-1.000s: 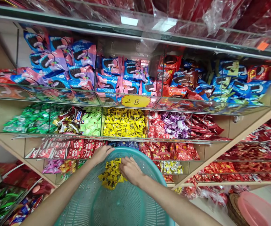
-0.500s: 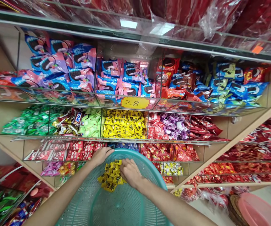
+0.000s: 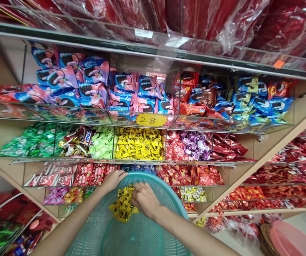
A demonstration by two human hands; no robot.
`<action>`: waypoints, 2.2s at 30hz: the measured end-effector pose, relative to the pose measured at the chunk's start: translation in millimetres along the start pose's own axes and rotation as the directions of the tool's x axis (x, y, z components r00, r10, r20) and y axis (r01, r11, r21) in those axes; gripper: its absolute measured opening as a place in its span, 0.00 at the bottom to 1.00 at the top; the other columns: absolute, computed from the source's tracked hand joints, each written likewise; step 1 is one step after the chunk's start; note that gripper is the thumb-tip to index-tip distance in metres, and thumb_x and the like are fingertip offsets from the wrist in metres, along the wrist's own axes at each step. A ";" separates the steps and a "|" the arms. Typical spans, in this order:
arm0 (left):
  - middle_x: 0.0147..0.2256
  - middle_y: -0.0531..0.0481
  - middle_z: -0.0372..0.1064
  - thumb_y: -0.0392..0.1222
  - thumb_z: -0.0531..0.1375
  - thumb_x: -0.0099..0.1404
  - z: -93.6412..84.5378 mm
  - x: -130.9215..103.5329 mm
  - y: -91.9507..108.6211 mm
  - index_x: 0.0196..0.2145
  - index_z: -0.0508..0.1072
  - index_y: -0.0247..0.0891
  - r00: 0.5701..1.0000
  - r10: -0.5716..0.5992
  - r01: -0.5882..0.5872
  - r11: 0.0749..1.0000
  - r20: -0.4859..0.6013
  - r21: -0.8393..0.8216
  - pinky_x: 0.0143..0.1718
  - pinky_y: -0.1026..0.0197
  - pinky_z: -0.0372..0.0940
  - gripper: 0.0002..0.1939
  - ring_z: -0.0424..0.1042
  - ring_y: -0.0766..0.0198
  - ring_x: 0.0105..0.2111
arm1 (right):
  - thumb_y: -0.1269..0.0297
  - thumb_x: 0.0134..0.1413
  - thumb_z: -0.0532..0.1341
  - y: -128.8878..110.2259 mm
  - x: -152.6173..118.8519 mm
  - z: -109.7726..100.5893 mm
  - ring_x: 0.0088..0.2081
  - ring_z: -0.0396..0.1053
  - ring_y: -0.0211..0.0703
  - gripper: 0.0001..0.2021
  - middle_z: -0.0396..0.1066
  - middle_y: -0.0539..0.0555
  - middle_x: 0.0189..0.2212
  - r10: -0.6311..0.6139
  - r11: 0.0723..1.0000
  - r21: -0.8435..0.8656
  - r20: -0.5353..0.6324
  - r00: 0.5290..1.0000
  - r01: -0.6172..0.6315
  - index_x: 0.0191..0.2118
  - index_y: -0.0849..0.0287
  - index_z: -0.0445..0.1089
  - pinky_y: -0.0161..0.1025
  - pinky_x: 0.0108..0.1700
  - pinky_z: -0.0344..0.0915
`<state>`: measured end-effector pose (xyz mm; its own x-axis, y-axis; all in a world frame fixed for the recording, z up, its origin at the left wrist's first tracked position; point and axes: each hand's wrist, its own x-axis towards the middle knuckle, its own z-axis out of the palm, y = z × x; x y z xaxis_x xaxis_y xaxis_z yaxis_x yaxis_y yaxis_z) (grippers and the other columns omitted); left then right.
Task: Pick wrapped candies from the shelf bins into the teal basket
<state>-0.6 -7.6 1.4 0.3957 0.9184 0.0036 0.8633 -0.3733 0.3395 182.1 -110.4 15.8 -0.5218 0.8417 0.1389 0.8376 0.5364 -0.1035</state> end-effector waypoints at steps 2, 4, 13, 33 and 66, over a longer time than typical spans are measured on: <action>0.36 0.47 0.74 0.56 0.44 0.66 1.6 0.6 -1.2 0.36 0.72 0.42 1.000 0.003 -0.003 1.000 0.000 -0.012 0.32 0.65 0.56 0.22 0.71 0.58 0.38 | 0.61 0.59 0.54 -0.5 3.6 -21.0 0.38 0.60 0.41 0.09 0.65 0.52 0.35 -0.006 1.000 -0.015 -0.078 0.997 0.005 0.31 0.57 0.68 0.37 0.38 0.51; 0.35 0.48 0.74 0.56 0.44 0.66 2.5 1.0 -1.8 0.36 0.72 0.42 1.000 -0.010 0.010 1.000 0.010 -0.021 0.32 0.65 0.56 0.22 0.71 0.58 0.38 | 0.60 0.61 0.52 3.0 9.1 -45.4 0.37 0.60 0.40 0.11 0.64 0.52 0.33 0.005 0.999 -0.032 -0.184 0.983 -0.011 0.32 0.57 0.69 0.37 0.37 0.51; 0.34 0.46 0.73 0.56 0.44 0.66 1.5 1.1 -2.3 0.37 0.72 0.41 1.000 -0.005 0.005 1.000 0.019 -0.023 0.32 0.65 0.57 0.23 0.72 0.57 0.36 | 0.61 0.60 0.51 56.0 39.8 -121.2 0.38 0.56 0.46 0.12 0.64 0.57 0.34 0.178 0.859 -0.330 -0.527 0.831 -0.393 0.32 0.60 0.69 0.40 0.36 0.47; 0.35 0.45 0.74 0.56 0.43 0.67 0.6 1.9 -3.4 0.38 0.72 0.40 1.000 0.024 -0.024 0.999 0.020 -0.039 0.29 0.65 0.56 0.23 0.72 0.56 0.37 | 0.69 0.58 0.51 69.5 48.0 -114.9 0.38 0.54 0.47 0.10 0.64 0.59 0.34 0.262 0.747 -0.431 -0.509 0.820 -0.506 0.31 0.61 0.69 0.41 0.35 0.44; 0.32 0.48 0.73 0.55 0.44 0.66 1.9 1.6 -2.1 0.33 0.71 0.41 1.000 0.026 -0.026 0.999 -0.005 -0.028 0.28 0.66 0.55 0.21 0.71 0.61 0.33 | 0.69 0.52 0.56 -16.6 39.2 29.9 0.40 0.66 0.43 0.09 0.72 0.55 0.34 0.012 0.985 0.164 0.231 0.973 -0.051 0.32 0.59 0.75 0.35 0.39 0.57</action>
<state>-1.2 -5.6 -1.1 0.4164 0.9090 0.0169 0.8437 -0.3933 0.3654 142.9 -84.4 -6.5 -0.5349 0.8397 -0.0937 0.8253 0.4955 -0.2707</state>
